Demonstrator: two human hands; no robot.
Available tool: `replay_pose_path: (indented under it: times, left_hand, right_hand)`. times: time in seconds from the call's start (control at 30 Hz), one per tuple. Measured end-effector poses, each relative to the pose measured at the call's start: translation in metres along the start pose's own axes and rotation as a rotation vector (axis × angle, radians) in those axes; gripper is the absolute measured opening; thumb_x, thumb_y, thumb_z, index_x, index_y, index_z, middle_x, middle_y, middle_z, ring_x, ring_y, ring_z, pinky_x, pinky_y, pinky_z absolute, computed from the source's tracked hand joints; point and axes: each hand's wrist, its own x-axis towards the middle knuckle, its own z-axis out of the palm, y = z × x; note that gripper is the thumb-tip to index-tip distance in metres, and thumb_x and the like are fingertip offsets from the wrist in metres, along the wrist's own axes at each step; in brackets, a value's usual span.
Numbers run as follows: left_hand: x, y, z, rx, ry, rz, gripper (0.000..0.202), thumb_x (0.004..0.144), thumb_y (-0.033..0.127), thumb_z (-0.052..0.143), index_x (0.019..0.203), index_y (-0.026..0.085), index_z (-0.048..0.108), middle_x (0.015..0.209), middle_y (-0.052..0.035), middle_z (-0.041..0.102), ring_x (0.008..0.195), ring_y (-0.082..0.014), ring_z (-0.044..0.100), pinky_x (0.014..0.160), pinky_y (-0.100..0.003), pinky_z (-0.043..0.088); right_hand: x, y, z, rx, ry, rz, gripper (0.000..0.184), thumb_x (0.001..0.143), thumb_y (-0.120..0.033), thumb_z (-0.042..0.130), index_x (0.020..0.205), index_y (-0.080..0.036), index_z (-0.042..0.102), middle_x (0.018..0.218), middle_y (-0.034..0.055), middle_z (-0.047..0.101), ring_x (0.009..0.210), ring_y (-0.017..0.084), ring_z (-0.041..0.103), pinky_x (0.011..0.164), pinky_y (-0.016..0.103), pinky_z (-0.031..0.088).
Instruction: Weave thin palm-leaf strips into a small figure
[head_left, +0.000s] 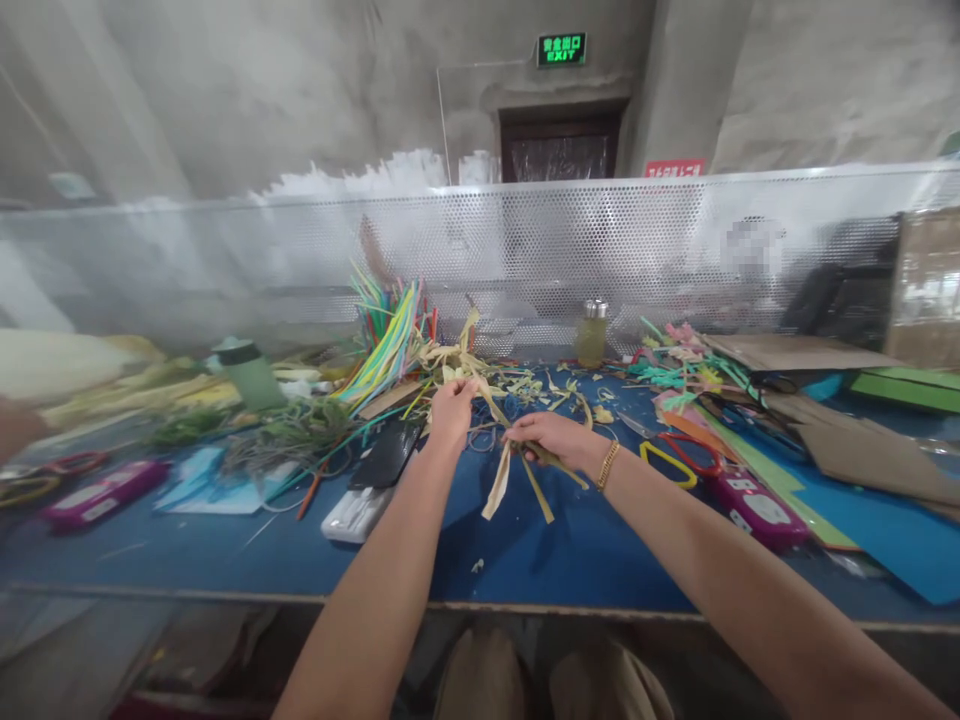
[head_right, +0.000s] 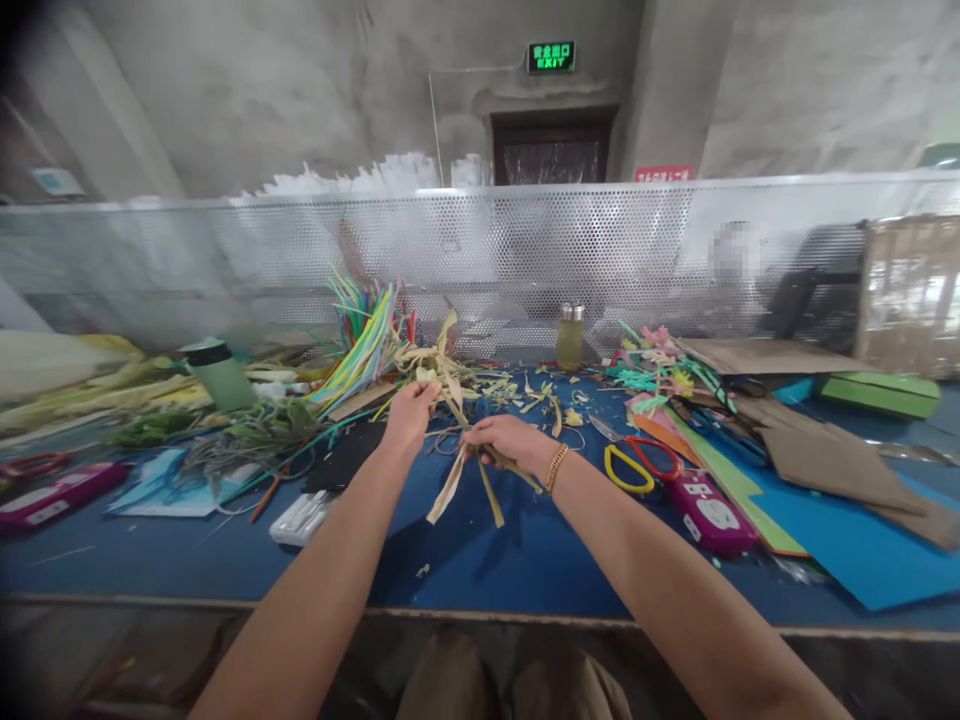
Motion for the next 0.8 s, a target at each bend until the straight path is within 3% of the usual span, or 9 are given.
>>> replay_pose_path:
  times: [0.17,0.23,0.33,0.47,0.53,0.63,0.8]
  left_hand:
    - [0.002,-0.001,-0.001,0.05,-0.031,-0.028,0.022,0.079,0.038,0.059,0.086,0.017,0.061,0.083,-0.0054,0.064,0.076,-0.0176,0.061,0.061,-0.025,0.044]
    - [-0.001,-0.002,0.003,0.11,-0.15,-0.034,0.018,0.078,0.034,0.06,0.085,0.017,0.062,0.082,-0.0052,0.065,0.075,-0.0178,0.061,0.06,-0.025,0.044]
    - [-0.012,-0.002,0.007,0.15,-0.421,-0.053,0.015,0.074,0.032,0.065,0.077,0.017,0.065,0.073,-0.0039,0.065,0.068,-0.0167,0.059,0.06,-0.026,0.043]
    - [-0.027,0.004,0.009,0.024,-0.656,-0.288,0.025,0.074,0.041,0.067,0.082,0.017,0.067,0.081,-0.0068,0.07,0.071,-0.0176,0.063,0.065,-0.028,0.045]
    - [-0.032,0.007,0.01,0.002,-0.745,-0.329,0.032,0.076,0.048,0.065,0.083,0.017,0.067,0.08,-0.0081,0.07,0.07,-0.0176,0.063,0.064,-0.028,0.045]
    - [-0.035,0.008,0.012,0.022,-0.773,-0.289,0.036,0.076,0.051,0.064,0.081,0.016,0.065,0.071,-0.0063,0.066,0.06,-0.0145,0.057,0.057,-0.026,0.04]
    - [-0.035,0.003,0.018,0.085,-0.669,-0.238,0.026,0.074,0.04,0.066,0.07,0.017,0.055,0.056,0.0008,0.056,0.047,-0.0096,0.045,0.049,-0.024,0.03]
  right_hand:
    - [0.013,0.01,-0.009,0.256,0.117,-0.084,0.008,0.085,-0.024,0.061,0.082,-0.016,0.061,0.072,0.0022,0.069,0.047,0.006,0.052,0.04,0.015,0.04]
    - [0.018,0.015,-0.016,0.369,0.201,-0.113,0.009,0.087,-0.024,0.059,0.083,-0.016,0.061,0.072,0.0017,0.069,0.048,0.006,0.053,0.041,0.016,0.042]
    - [0.022,0.018,-0.024,0.493,0.264,-0.158,0.008,0.086,-0.024,0.061,0.082,-0.017,0.061,0.07,0.0002,0.067,0.05,0.007,0.055,0.044,0.018,0.046]
    - [0.022,0.018,-0.024,0.618,0.258,-0.234,0.009,0.081,-0.022,0.067,0.079,-0.017,0.06,0.072,0.0001,0.068,0.056,0.008,0.059,0.051,0.02,0.05]
    - [0.021,0.019,-0.021,0.615,0.226,-0.272,0.011,0.08,-0.022,0.069,0.077,-0.016,0.061,0.065,-0.0006,0.065,0.055,0.008,0.058,0.052,0.02,0.049]
    - [0.022,0.023,-0.018,0.572,0.217,-0.293,0.015,0.073,-0.023,0.075,0.078,-0.016,0.063,0.059,-0.002,0.061,0.052,0.008,0.056,0.051,0.02,0.048]
    - [0.024,0.026,-0.021,0.566,0.253,-0.298,0.015,0.069,-0.018,0.077,0.078,-0.015,0.064,0.067,0.0005,0.065,0.056,0.009,0.059,0.051,0.019,0.048]
